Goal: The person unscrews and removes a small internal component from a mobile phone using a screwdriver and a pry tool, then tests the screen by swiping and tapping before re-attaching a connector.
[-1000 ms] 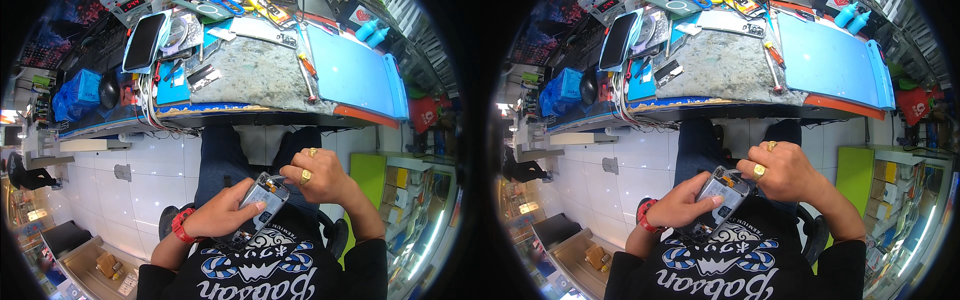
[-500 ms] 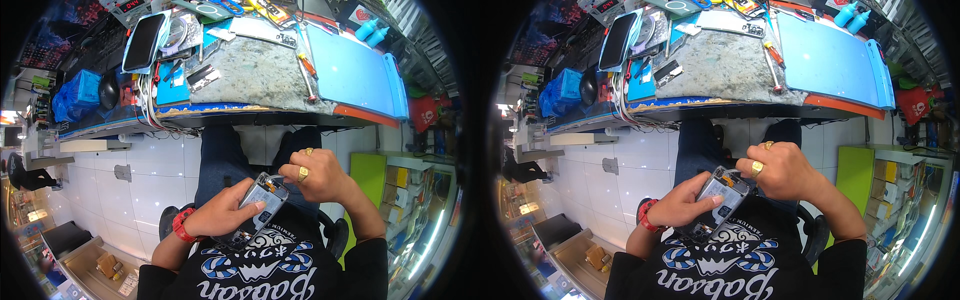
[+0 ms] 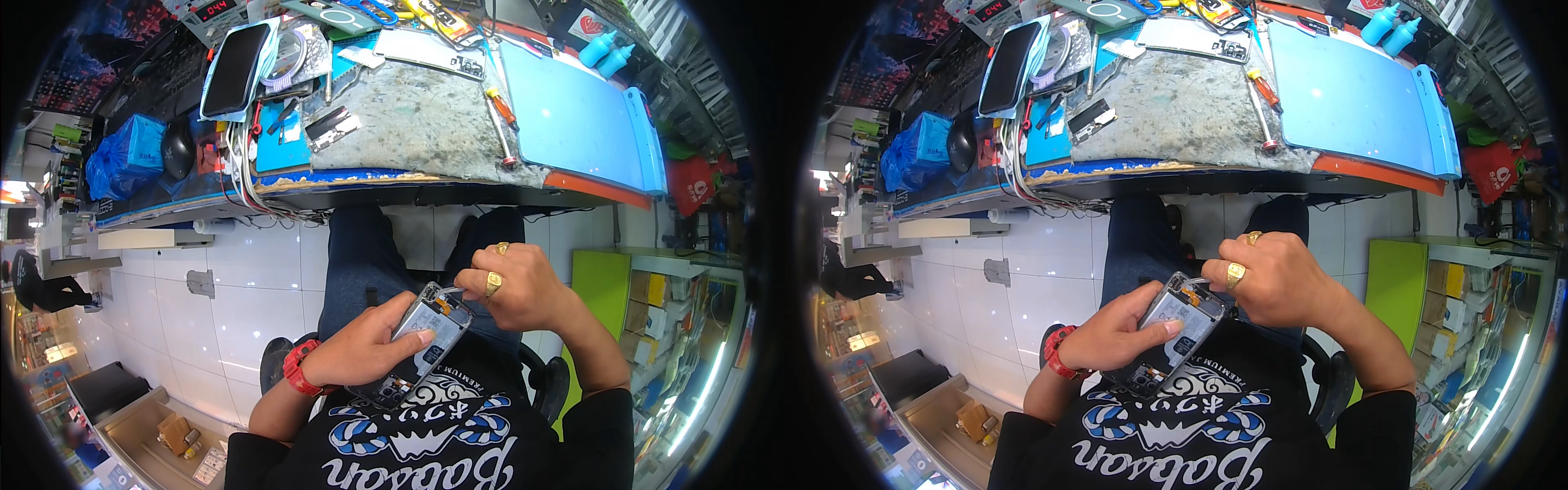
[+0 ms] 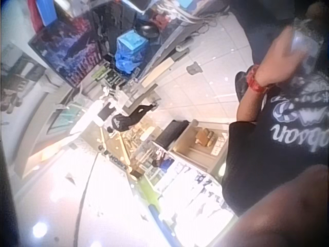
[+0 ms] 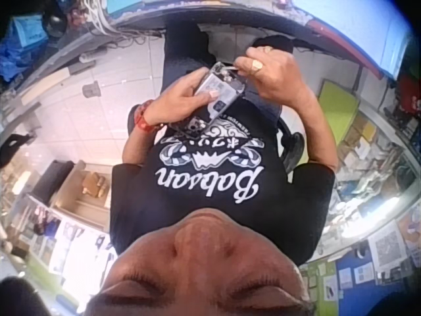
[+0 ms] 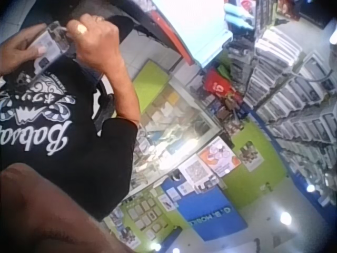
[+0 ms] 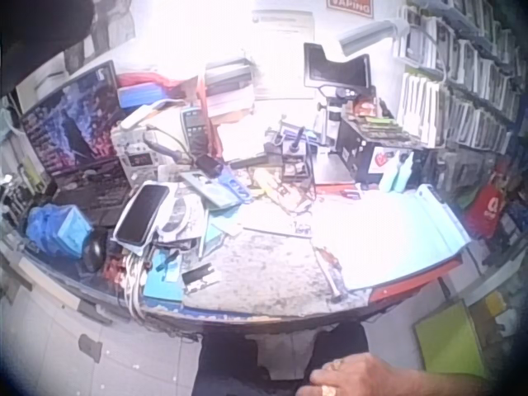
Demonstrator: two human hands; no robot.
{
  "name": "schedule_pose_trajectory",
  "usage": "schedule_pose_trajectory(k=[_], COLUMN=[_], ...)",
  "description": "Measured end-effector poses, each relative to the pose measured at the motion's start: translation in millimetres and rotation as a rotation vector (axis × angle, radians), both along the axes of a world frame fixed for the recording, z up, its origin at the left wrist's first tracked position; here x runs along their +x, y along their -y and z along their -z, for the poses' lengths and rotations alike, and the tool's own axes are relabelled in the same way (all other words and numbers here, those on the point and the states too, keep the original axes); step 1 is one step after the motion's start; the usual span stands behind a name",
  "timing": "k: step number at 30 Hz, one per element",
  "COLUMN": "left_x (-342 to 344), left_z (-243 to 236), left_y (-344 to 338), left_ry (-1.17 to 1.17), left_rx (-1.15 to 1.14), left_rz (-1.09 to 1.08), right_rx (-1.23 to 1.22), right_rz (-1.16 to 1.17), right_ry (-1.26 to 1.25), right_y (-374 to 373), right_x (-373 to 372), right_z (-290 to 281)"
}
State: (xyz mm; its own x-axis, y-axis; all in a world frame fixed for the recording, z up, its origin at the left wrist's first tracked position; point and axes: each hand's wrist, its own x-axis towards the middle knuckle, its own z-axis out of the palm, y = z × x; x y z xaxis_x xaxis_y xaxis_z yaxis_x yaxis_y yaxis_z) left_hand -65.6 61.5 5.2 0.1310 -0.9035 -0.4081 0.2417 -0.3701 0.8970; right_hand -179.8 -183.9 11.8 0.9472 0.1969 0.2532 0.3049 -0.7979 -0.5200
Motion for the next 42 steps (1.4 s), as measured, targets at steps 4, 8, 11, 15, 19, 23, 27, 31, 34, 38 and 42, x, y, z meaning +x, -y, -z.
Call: schedule_pose_trajectory(k=[4, 8, 11, 15, 19, 23, 27, 31, 34, 38, 42], left_x=[-3, 0, 0, -1, -1, -1, -2, -2, -1, 1, 3], left_z=[8, 3, 3, 5, 4, 6, 9, 7, 6, 3, 0], left_y=[-2, -1, -1, -1, -1, -1, -2, -1, 0, 0, -1], left_ry=[-0.001, 0.026, 0.026, 0.01, -0.005, -0.001, 0.001, -0.028, -0.003, 0.061, 0.065], left_rx=[-0.025, -0.008, -0.004, -0.009, -0.021, -0.035, -0.033, -0.042, -0.049, -0.032, -0.025], left_rz=[-0.018, 0.01, 0.007, -0.002, 0.0, -0.01, -0.026, -0.013, 0.019, -0.011, -0.032], right_rx=[0.039, 0.049, 0.054, 0.078, 0.043, 0.029, 0.022, -0.045, -0.039, 0.03, 0.039], right_rz=[0.002, 0.004, 0.019, 0.014, 0.002, 0.018, 0.037, 0.002, -0.01, 0.021, 0.066], right_ry=[-0.034, -0.012, -0.009, 0.0, 0.068, 0.077, 0.056, 0.212, 0.24, 0.183, 0.129], right_y=[0, 0, -1, 0, 0, -1, -3, 0, 2, 4, 5], right_x=[0, -1, -2, -3, -3, -4, -4, -4, -3, -6, -9], right_z=[0, 3, 3, 4, 12, 16, 14, 16, 16, 11, 1])
